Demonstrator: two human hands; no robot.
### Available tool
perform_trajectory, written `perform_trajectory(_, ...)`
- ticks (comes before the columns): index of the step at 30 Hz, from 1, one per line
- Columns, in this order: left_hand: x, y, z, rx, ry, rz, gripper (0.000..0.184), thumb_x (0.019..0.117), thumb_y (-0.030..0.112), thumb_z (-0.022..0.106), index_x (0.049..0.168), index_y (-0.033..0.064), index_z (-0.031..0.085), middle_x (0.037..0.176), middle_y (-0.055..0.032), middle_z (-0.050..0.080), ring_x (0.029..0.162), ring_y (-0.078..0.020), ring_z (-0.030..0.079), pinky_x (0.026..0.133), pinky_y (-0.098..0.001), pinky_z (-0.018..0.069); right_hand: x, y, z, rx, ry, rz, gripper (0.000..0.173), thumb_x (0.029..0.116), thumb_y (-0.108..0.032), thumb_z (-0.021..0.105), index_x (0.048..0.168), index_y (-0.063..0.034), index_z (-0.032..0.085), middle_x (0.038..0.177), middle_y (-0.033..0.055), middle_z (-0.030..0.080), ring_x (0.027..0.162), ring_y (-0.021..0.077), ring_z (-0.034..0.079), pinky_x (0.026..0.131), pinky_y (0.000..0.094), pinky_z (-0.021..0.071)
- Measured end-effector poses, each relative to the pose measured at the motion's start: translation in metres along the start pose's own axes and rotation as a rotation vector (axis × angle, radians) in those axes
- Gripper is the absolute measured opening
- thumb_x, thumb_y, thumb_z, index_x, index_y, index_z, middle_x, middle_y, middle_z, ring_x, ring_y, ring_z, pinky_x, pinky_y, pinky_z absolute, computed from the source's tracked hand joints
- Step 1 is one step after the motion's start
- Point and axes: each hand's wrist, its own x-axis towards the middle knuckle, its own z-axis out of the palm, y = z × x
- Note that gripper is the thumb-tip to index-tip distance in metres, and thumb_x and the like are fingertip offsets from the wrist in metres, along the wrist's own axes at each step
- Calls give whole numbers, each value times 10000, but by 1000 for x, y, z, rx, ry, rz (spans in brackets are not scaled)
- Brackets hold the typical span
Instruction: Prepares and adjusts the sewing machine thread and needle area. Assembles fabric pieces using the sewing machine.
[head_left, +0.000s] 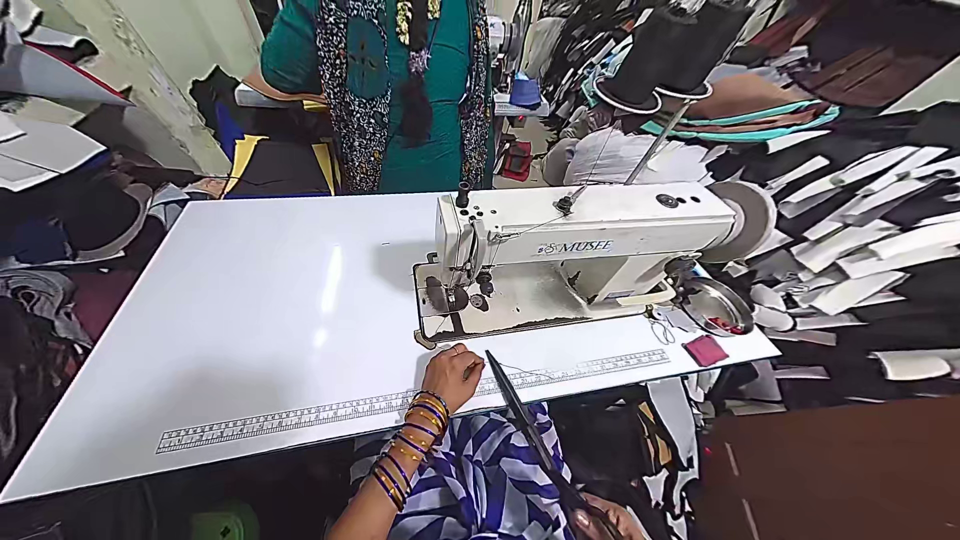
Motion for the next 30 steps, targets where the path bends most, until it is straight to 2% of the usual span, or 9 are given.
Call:
perform_trajectory(3, -5, -4, 1, -50, 48, 54, 207, 934, 153, 653, 956, 11, 801, 888, -166, 743, 807, -286, 716, 788, -446, 569, 14, -22, -10, -205, 162, -73, 177, 995, -204, 526, 846, -204, 622, 556, -134, 557, 413, -25, 481, 385, 161, 414)
perform_trajectory(6, -22, 14, -4, -176, -166, 54, 205, 955, 167, 663, 1005, 18, 794, 961, -152, 751, 808, -258, 698, 782, -454, 558, 62, -51, -42, -755, 339, -267, 159, 926, -221, 648, 896, -64, 660, 585, -66, 530, 475, 34, 487, 461, 241, 427)
perform_trajectory(9, -45, 45, -2, -258, -242, 298, 140, 917, 132, 701, 941, 40, 804, 995, -110, 771, 918, -222, 741, 837, -409, 599, 116, -86, -58, -1241, 407, -335, 337, 916, -240, 680, 964, 93, 695, 752, 239, 651, 733, 411, 653, 698, 608, 487)
perform_trajectory(12, -50, 68, -10, -155, -79, 494, 159, 900, 232, 698, 897, 138, 826, 1147, -58, 754, 1056, -196, 684, 909, -341, 550, 150, -116, -39, -1496, 441, -239, 359, 954, -222, 676, 976, 136, 660, 962, 357, 658, 974, 537, 656, 819, 669, 475)
perform_trajectory(14, -44, 75, -20, -105, 22, 523, 196, 926, 329, 671, 883, 217, 826, 1325, -59, 686, 1267, -209, 574, 1027, -406, 438, 156, -117, -21, -1369, 444, -555, 255, 907, -115, 699, 969, 133, 697, 1036, 348, 672, 954, 495, 683, 796, 620, 527)
perform_trajectory(16, -34, 78, -27, -157, 110, 498, 193, 925, 400, 683, 868, 270, 813, 1423, -85, 616, 1437, -230, 420, 1121, -475, 316, 155, -108, 5, -882, 174, -926, 263, 923, -145, 645, 1082, 45, 732, 1165, 175, 712, 829, 200, 706, 682, 338, 581)
perform_trajectory(18, -20, 76, -31, -271, 205, 451, 173, 900, 414, 721, 852, 270, 803, 1460, -122, 559, 1489, -240, 344, 1186, -485, 272, 145, -101, 45, -151, -346, -846, 364, 1018, -318, 602, 1275, -80, 697, 1225, -17, 725, 847, -7, 684, 699, 170, 566)
perform_trajectory(20, -6, 72, -39, -391, 277, 418, 159, 888, 382, 752, 853, 236, 806, 1490, -137, 514, 1487, -211, 336, 1217, -391, 285, 141, -99, 70, 238, -620, -678, 431, 989, -445, 628, 1278, -138, 714, 1120, -13, 768, 779, 6, 712, 636, 173, 579)
perform_trajectory(30, 12, 58, -42, -724, 350, 212, 110, 921, 275, 722, 892, 220, 812, 1389, 17, 625, 1320, -96, 542, 1072, -257, 480, 169, -120, 80, 283, -539, -545, 184, 861, 43, 658, 977, -68, 749, 642, -111, 649, 483, -57, 518, 454, 121, 425)
